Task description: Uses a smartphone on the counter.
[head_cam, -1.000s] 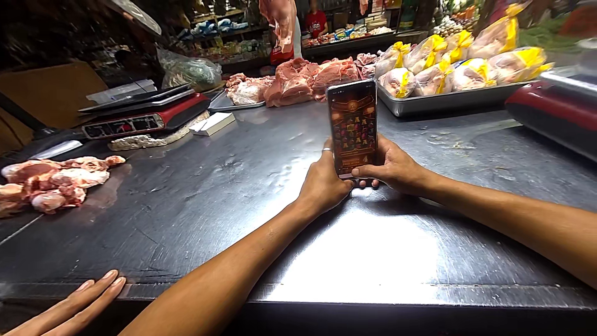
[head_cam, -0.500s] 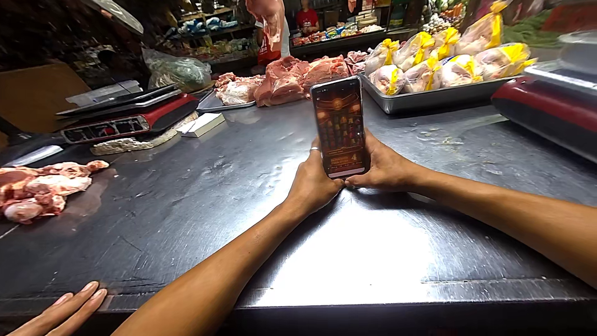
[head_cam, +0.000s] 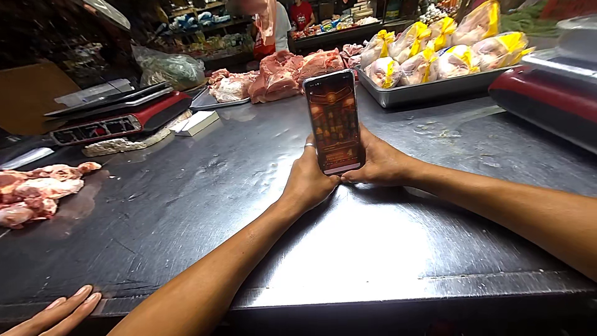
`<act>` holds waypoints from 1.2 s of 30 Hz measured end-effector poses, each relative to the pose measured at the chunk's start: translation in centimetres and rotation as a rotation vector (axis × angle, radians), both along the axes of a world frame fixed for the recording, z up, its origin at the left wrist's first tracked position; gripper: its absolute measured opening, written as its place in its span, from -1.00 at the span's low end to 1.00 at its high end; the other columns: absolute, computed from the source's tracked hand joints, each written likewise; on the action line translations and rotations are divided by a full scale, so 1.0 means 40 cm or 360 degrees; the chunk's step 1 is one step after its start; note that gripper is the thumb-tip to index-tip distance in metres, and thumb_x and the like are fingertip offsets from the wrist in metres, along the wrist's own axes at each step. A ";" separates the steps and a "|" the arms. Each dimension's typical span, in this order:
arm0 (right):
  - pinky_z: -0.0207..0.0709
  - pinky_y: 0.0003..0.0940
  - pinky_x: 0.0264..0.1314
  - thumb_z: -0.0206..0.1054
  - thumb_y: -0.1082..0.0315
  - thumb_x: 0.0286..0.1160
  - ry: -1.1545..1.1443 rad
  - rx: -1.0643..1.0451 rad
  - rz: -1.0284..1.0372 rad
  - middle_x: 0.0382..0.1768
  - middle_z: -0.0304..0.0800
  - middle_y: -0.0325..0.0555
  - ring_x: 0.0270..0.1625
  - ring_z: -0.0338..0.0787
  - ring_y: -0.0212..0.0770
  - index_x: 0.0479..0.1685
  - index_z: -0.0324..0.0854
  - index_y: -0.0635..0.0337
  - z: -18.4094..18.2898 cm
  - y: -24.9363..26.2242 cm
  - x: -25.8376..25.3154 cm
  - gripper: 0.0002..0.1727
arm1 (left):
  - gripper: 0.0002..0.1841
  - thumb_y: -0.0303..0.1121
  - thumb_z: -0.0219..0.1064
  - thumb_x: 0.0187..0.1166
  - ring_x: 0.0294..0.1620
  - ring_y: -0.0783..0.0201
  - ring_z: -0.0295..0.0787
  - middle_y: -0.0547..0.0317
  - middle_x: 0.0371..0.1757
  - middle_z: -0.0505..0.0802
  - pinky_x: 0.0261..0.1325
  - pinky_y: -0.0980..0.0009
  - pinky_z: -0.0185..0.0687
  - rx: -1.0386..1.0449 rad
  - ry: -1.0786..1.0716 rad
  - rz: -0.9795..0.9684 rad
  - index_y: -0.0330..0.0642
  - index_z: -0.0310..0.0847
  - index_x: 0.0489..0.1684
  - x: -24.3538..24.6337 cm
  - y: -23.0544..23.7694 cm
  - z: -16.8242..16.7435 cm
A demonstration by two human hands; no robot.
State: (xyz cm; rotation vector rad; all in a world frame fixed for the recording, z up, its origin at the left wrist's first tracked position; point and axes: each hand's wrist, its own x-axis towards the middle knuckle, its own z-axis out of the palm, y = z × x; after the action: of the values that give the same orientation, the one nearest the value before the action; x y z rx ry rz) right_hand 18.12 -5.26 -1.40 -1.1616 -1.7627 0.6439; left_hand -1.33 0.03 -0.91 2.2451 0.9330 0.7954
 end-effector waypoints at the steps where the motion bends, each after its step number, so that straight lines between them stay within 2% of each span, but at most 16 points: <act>1: 0.79 -0.36 0.23 0.69 0.59 -0.14 0.0001 0.0003 0.0006 0.17 0.81 -0.23 0.15 0.85 -0.41 0.63 0.14 0.04 0.000 0.000 0.000 0.12 | 0.10 -0.44 0.75 0.11 -0.03 0.25 0.92 0.12 -0.07 0.91 0.11 0.10 0.84 0.0000 0.0001 0.0001 -0.04 0.03 0.75 0.000 -0.001 0.001; 13: 0.77 -0.38 0.25 0.70 0.62 -0.16 0.0016 -0.0031 0.0001 0.18 0.80 -0.22 0.17 0.84 -0.40 0.65 0.14 0.03 0.004 -0.001 0.000 0.14 | 0.11 -0.44 0.75 0.10 0.03 0.21 0.90 0.09 0.00 0.89 0.13 0.07 0.82 0.0010 0.0024 0.0011 -0.03 0.04 0.76 0.001 -0.004 0.006; 23: 0.76 -0.37 0.28 0.70 0.63 -0.16 0.0025 -0.0018 0.0007 0.19 0.80 -0.23 0.19 0.83 -0.40 0.64 0.14 0.04 0.002 0.000 -0.001 0.14 | 0.12 -0.42 0.76 0.12 0.01 0.22 0.90 0.08 -0.03 0.90 0.13 0.09 0.82 0.0033 0.0036 0.0010 -0.07 0.01 0.77 0.001 -0.002 0.004; 31: 0.76 -0.41 0.27 0.68 0.62 -0.15 0.0048 0.0003 0.0055 0.21 0.79 -0.24 0.19 0.83 -0.42 0.65 0.13 0.05 0.001 -0.001 0.001 0.13 | 0.10 -0.42 0.75 0.12 -0.02 0.22 0.91 0.10 -0.05 0.90 0.10 0.08 0.83 0.0026 0.0021 0.0011 -0.03 0.04 0.77 0.000 -0.002 0.003; 32: 0.79 -0.43 0.19 0.63 0.63 -0.10 0.0092 -0.0016 0.0106 0.21 0.79 -0.23 0.15 0.84 -0.42 0.66 0.12 0.05 0.003 -0.003 0.003 0.10 | 0.10 -0.41 0.76 0.12 0.00 0.24 0.91 0.11 -0.03 0.90 0.11 0.09 0.83 0.0018 0.0015 0.0006 -0.01 0.04 0.76 0.000 -0.002 0.003; 33: 0.81 -0.45 -0.01 0.54 0.60 -0.04 0.0167 -0.0056 0.0153 0.16 0.79 -0.22 0.02 0.86 -0.40 0.66 0.12 0.02 0.006 -0.007 0.002 0.04 | 0.10 -0.41 0.75 0.12 0.01 0.24 0.90 0.11 -0.02 0.90 0.13 0.09 0.83 0.0013 0.0011 0.0001 -0.02 0.03 0.77 0.000 -0.001 0.003; 34: 0.75 -0.46 -0.34 0.41 0.57 0.03 0.0264 -0.0101 0.0182 0.05 0.81 -0.18 -0.23 0.84 -0.35 0.64 0.16 0.00 0.008 -0.010 0.000 -0.05 | 0.10 -0.43 0.74 0.12 0.00 0.25 0.91 0.12 -0.03 0.90 0.11 0.09 0.84 0.0011 0.0006 0.0000 -0.02 0.03 0.76 0.001 0.000 0.003; 35: 0.67 -0.46 -0.51 0.28 0.53 0.15 0.0319 -0.0155 0.0220 -0.02 0.80 -0.16 -0.38 0.79 -0.33 0.64 0.16 -0.02 0.012 -0.014 0.001 -0.15 | 0.09 -0.45 0.73 0.12 -0.02 0.24 0.92 0.11 -0.04 0.91 0.10 0.09 0.84 0.0005 0.0002 -0.0005 -0.02 0.04 0.76 0.001 0.000 0.003; 36: 0.61 -0.48 -0.59 0.16 0.51 0.27 0.0364 -0.0209 0.0265 -0.08 0.78 -0.15 -0.45 0.75 -0.33 0.62 0.17 -0.03 0.017 -0.016 0.004 -0.25 | 0.08 -0.45 0.72 0.12 -0.02 0.22 0.92 0.09 -0.05 0.91 0.09 0.08 0.83 0.0002 0.0004 -0.0006 -0.04 0.04 0.75 0.001 0.000 0.003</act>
State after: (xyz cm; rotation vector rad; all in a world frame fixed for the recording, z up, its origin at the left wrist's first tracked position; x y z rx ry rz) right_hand 18.29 -5.90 -0.72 -0.9907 -1.6515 0.9659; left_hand -1.29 0.04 -0.79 2.2489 0.9295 0.7917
